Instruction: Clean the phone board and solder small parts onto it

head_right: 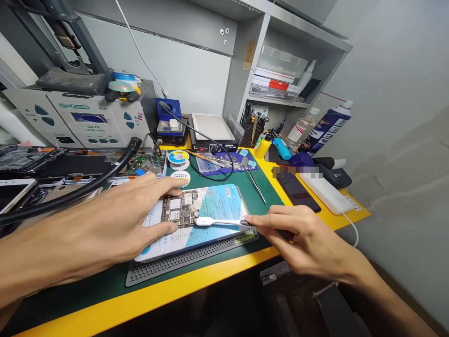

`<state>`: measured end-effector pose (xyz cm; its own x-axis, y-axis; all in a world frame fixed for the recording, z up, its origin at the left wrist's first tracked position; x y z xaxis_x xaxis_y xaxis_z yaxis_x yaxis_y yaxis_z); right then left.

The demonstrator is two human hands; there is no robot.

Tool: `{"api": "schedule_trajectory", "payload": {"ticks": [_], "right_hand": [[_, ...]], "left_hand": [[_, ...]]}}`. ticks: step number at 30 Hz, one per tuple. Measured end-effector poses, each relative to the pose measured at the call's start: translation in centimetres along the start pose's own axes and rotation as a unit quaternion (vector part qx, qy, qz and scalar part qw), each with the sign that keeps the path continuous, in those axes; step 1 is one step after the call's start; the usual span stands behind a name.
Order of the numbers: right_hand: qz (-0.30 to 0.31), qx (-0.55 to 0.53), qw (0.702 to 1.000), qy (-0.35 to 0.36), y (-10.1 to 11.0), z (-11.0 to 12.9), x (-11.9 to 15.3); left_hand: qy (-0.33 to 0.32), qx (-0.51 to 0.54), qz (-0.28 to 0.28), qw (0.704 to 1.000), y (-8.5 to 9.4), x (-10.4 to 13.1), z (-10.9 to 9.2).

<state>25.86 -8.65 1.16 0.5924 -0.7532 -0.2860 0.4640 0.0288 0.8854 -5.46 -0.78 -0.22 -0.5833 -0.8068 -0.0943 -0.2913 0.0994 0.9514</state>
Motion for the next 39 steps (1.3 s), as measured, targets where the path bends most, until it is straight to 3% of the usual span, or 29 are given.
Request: {"api": "schedule_trajectory", "payload": {"ticks": [4,9,13,28,33,39], "right_hand": [[0.0,-0.024,1.0,0.016,-0.2,-0.2,0.0],[-0.006,-0.005,1.0,-0.015,0.0,-0.7,-0.4],[-0.018,-0.024,0.999,0.014,-0.2,-0.9,-1.3],[0.003,-0.019,0.998,-0.053,0.0,-0.6,-0.5],[-0.001,-0.002,1.0,-0.002,-0.1,-0.3,-0.1],[0.002,0.023,1.0,-0.016,-0.2,0.3,0.4]], "left_hand": [[0.006,0.019,0.002,1.0,0.1,0.2,-0.2],[0.007,0.013,0.007,1.0,0.3,0.3,-0.4],[0.019,0.011,0.008,1.0,0.3,0.2,-0.5],[0.024,0.026,0.015,0.999,0.5,0.4,-0.7],[0.031,0.016,0.018,0.999,0.5,0.4,-0.7],[0.014,0.015,0.019,1.0,0.3,0.5,-0.5]]}}
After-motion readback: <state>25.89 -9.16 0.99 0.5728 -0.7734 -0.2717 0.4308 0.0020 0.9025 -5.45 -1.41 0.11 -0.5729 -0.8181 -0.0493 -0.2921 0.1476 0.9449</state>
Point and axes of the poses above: each hand's wrist, its own x-axis away from the middle knuckle, its own y-axis out of the back of the hand, z = x × y, the point moved 2 cm from there along -x, towards the middle knuckle, and after that the axes turned 6 degrees about y, right-handed, at the moved point
